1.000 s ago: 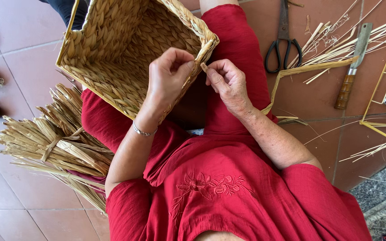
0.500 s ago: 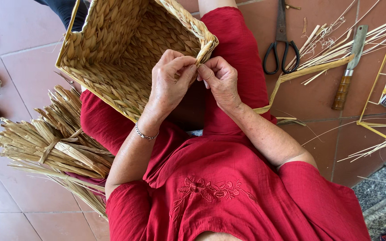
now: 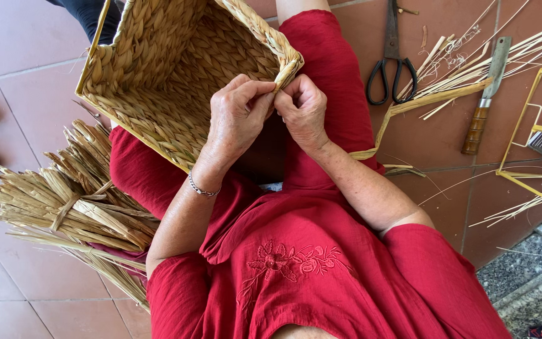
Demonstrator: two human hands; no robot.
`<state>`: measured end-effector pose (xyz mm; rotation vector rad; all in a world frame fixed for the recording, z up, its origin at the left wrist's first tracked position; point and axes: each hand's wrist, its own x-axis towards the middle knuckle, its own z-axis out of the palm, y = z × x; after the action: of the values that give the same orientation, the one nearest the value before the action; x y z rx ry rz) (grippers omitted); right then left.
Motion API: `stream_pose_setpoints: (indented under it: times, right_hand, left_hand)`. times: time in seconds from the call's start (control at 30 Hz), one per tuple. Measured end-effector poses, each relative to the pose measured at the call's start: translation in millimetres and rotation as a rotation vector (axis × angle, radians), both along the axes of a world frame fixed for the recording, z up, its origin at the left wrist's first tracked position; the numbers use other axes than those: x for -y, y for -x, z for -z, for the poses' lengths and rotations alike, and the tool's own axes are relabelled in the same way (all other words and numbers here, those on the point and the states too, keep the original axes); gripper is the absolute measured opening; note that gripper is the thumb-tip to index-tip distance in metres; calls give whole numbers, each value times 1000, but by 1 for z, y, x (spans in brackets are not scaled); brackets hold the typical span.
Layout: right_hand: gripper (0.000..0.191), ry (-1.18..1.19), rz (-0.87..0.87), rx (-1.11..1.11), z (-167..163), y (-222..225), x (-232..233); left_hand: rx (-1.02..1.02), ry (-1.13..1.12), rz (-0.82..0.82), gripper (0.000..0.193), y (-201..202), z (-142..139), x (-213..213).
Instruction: The person weaves a rectangular basket using dried palm leaves. They interlace the leaves into the basket's rim, trim excess material with shears, and continue weaving the edge.
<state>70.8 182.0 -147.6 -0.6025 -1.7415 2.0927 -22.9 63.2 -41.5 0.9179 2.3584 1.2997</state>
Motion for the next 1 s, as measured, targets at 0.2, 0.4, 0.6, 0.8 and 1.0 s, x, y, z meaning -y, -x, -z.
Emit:
stream_pose_setpoints:
  times: [0.2,0.4,0.6,0.8,1.0]
  right_hand:
    - [13,260,-39,0,-7,-9,1]
    - [18,383,-52,-54,-2,-9,-3]
    - [20,424,-84,-12,-5,-5,-9]
    - [18,367,-95,49,-17,-3,-12]
    - [18,158,-103,114,-22,4,-12]
  left_hand:
    - [182,21,-62,10,7,-4,1]
    - [545,-20,-100,15,22,9,3]
    - [600,-22,8,15,34,27,5]
    - [729,-89,-119,11,36,35,1]
    - [628,-121,-168,11,36,31,2]
